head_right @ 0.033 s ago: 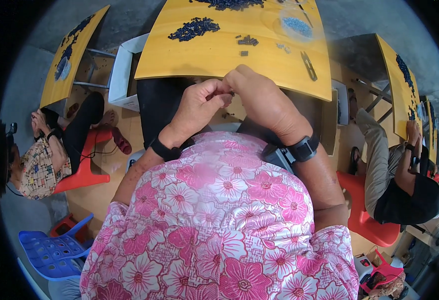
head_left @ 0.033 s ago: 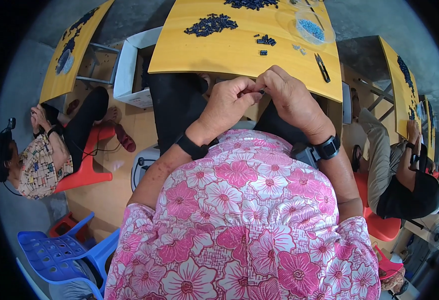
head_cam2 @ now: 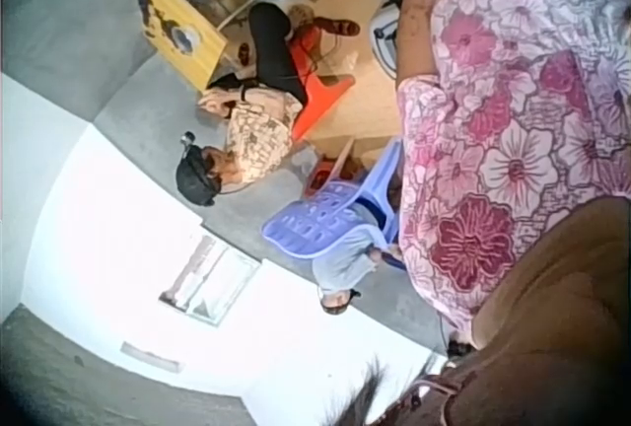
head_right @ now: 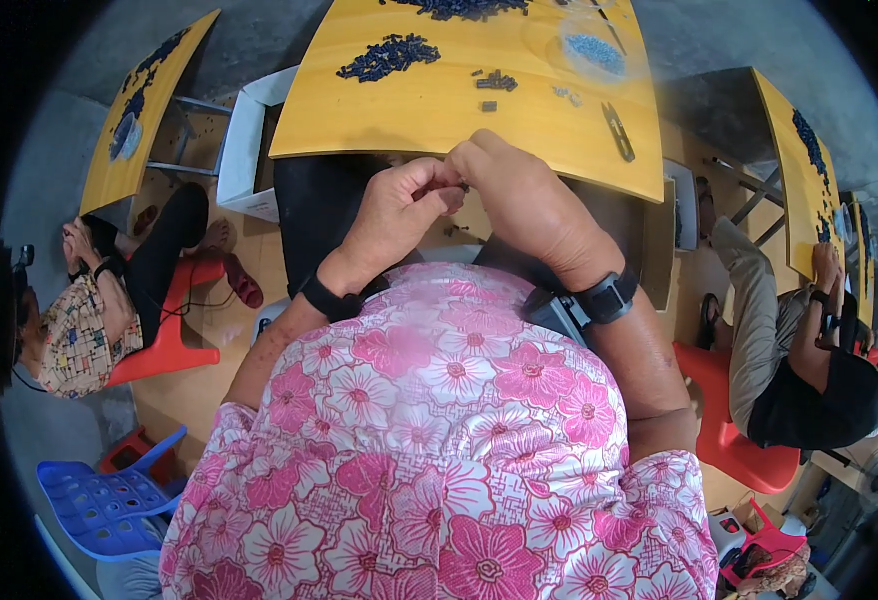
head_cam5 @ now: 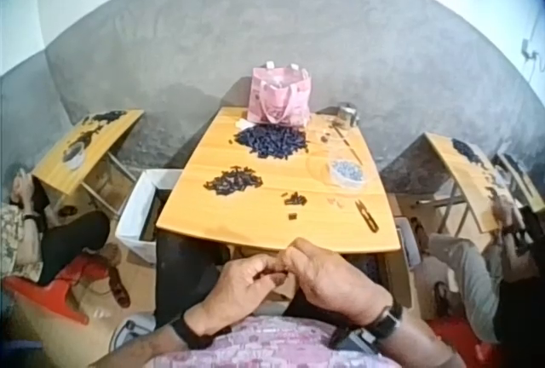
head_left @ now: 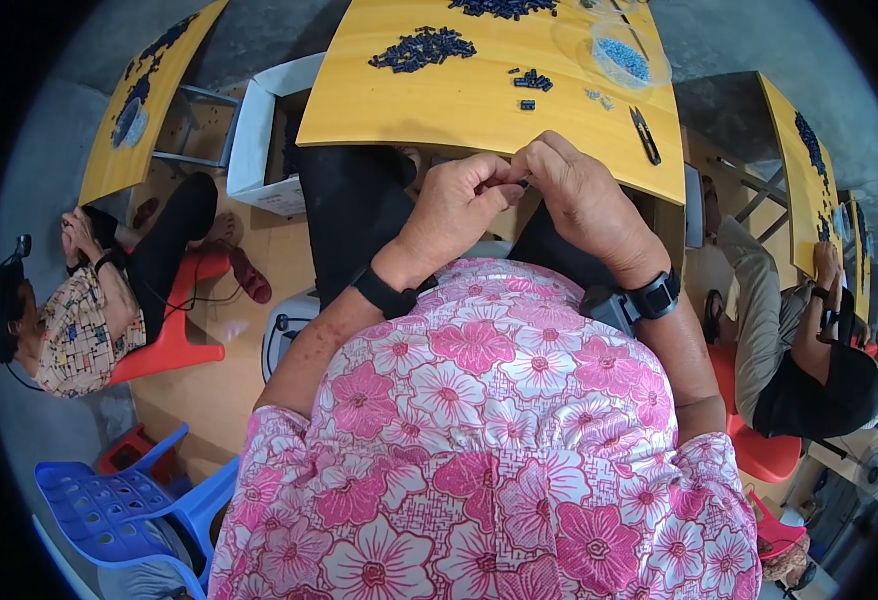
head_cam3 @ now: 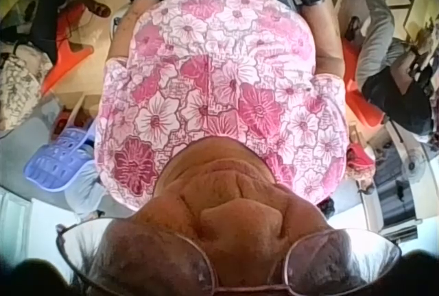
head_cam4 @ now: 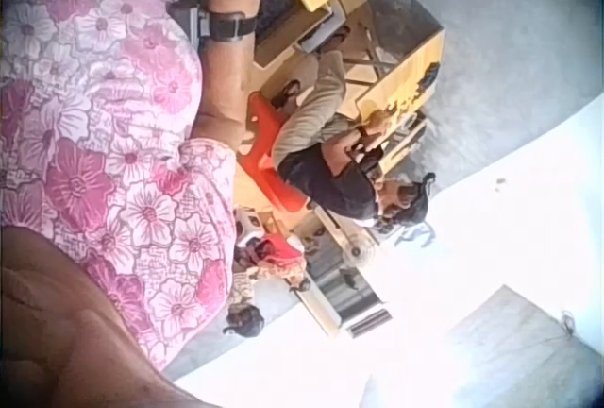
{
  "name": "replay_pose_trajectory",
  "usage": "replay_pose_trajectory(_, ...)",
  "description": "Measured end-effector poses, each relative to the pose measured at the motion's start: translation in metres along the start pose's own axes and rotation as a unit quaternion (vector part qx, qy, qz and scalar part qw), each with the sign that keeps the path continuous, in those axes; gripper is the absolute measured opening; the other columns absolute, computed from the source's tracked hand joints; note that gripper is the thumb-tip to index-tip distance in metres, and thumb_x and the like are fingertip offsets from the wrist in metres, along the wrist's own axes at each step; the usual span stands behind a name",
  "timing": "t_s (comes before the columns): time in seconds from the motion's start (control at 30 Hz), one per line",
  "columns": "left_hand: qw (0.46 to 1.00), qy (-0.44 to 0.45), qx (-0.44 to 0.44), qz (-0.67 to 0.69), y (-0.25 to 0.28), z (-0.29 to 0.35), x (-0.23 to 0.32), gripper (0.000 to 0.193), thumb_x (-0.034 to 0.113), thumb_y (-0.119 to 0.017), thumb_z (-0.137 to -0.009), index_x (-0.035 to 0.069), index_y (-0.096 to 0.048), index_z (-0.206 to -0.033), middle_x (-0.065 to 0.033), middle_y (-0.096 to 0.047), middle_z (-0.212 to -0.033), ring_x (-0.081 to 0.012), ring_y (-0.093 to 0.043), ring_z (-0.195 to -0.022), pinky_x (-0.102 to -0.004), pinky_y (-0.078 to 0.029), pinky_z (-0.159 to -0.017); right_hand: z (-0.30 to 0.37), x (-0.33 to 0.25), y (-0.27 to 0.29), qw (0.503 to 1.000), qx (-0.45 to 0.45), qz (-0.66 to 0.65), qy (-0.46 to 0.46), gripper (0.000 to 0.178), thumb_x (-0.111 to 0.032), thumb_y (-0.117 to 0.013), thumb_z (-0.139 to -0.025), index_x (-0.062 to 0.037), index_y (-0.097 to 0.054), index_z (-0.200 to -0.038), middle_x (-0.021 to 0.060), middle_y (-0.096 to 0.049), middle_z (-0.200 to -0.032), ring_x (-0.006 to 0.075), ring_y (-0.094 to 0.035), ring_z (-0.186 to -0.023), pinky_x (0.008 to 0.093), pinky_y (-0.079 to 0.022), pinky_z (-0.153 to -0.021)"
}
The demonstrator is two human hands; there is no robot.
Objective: Assembling small blue and black plastic components on a wooden work surface.
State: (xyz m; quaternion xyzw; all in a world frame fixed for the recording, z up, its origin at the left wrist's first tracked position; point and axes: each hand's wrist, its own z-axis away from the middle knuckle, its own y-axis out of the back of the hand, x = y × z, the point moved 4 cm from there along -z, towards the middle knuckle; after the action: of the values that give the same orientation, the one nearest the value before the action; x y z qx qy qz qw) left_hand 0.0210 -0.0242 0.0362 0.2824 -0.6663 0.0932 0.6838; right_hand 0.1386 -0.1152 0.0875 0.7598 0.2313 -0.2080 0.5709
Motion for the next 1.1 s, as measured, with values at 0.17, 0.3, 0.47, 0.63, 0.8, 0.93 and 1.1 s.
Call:
replay_pose_trajectory(0.17,0.998,0.014,-0.002,0.053,-0.001,0.001,-0.002,0.014,0.004,-0.06,-0.089,-0.003,-0.065,-0.1,-0.0023,-0.066,-0.082,-0.0082,-0.061,-0.075,-0.0229,-0.05,-0.071,-0.001,-0.001,0.0,1.0,-0.002,0.0,0.004,0.021,0.0,-0.057,-0.079,-0.0074,-0.058,-0.099,0.0129,-0.057,-0.094,0.0351,-0.06,-0.088,0.0389,-0.05,-0.076)
replay_pose_trajectory(0.3,0.993,0.016,0.004,0.121,-0.002,0.0,-0.006,0.012,0.006,-0.065,-0.087,-0.004,-0.067,-0.093,-0.0044,-0.067,-0.077,-0.0081,-0.061,-0.071,-0.0229,-0.051,-0.066,0.001,0.003,-0.001,0.999,0.015,-0.037,-0.007,0.019,-0.002,-0.058,-0.08,-0.0074,-0.058,-0.098,0.0126,-0.058,-0.093,0.0343,-0.06,-0.088,0.0384,-0.05,-0.076)
replay_pose_trajectory(0.47,0.989,0.027,-0.028,0.143,-0.001,-0.001,-0.008,0.014,0.007,-0.061,-0.09,-0.003,-0.065,-0.098,-0.0034,-0.066,-0.08,-0.0083,-0.062,-0.073,-0.0221,-0.051,-0.069,0.0,0.002,0.001,0.999,0.018,-0.033,-0.001,0.014,-0.004,-0.059,-0.082,-0.0063,-0.059,-0.097,0.0124,-0.059,-0.092,0.0325,-0.061,-0.086,0.0373,-0.051,-0.076)
replay_pose_trajectory(0.63,0.982,0.05,-0.038,0.176,-0.002,-0.002,-0.013,0.016,0.009,-0.06,-0.093,-0.002,-0.065,-0.103,-0.0033,-0.066,-0.084,-0.0088,-0.063,-0.075,-0.022,-0.051,-0.071,-0.002,0.003,-0.003,0.999,0.017,-0.044,-0.012,0.012,-0.004,-0.059,-0.083,-0.0053,-0.059,-0.095,0.0115,-0.06,-0.09,0.0301,-0.063,-0.083,0.036,-0.051,-0.074)
replay_pose_trajectory(0.8,0.978,0.046,-0.056,0.194,-0.001,-0.002,-0.017,0.014,0.009,-0.059,-0.093,-0.001,-0.064,-0.1,-0.0031,-0.065,-0.084,-0.0077,-0.061,-0.075,-0.0205,-0.05,-0.073,0.003,0.014,-0.008,0.977,0.026,-0.19,-0.094,0.011,-0.002,-0.059,-0.086,-0.0026,-0.064,-0.095,0.008,-0.062,-0.084,0.0182,-0.065,-0.078,0.0293,-0.052,-0.073)
replay_pose_trajectory(0.93,0.971,0.068,-0.051,0.225,0.002,-0.002,-0.015,0.014,0.01,-0.058,-0.094,-0.001,-0.063,-0.099,-0.0029,-0.063,-0.084,-0.0077,-0.06,-0.076,-0.0205,-0.051,-0.073,0.005,0.026,-0.012,0.94,0.064,-0.317,-0.107,0.016,0.0,-0.055,-0.089,0.0,-0.067,-0.101,0.0048,-0.064,-0.085,0.0112,-0.063,-0.078,0.0249,-0.05,-0.076)
replay_pose_trajectory(1.1,0.961,0.104,-0.035,0.256,0.003,-0.001,-0.022,0.016,0.012,-0.056,-0.096,-0.001,-0.063,-0.1,-0.0017,-0.061,-0.082,-0.0076,-0.059,-0.073,-0.0223,-0.052,-0.074,0.006,0.031,-0.019,0.905,0.057,-0.394,-0.148,0.02,0.001,-0.054,-0.09,0.0001,-0.068,-0.105,0.0035,-0.065,-0.086,0.0102,-0.062,-0.079,0.0246,-0.05,-0.08)
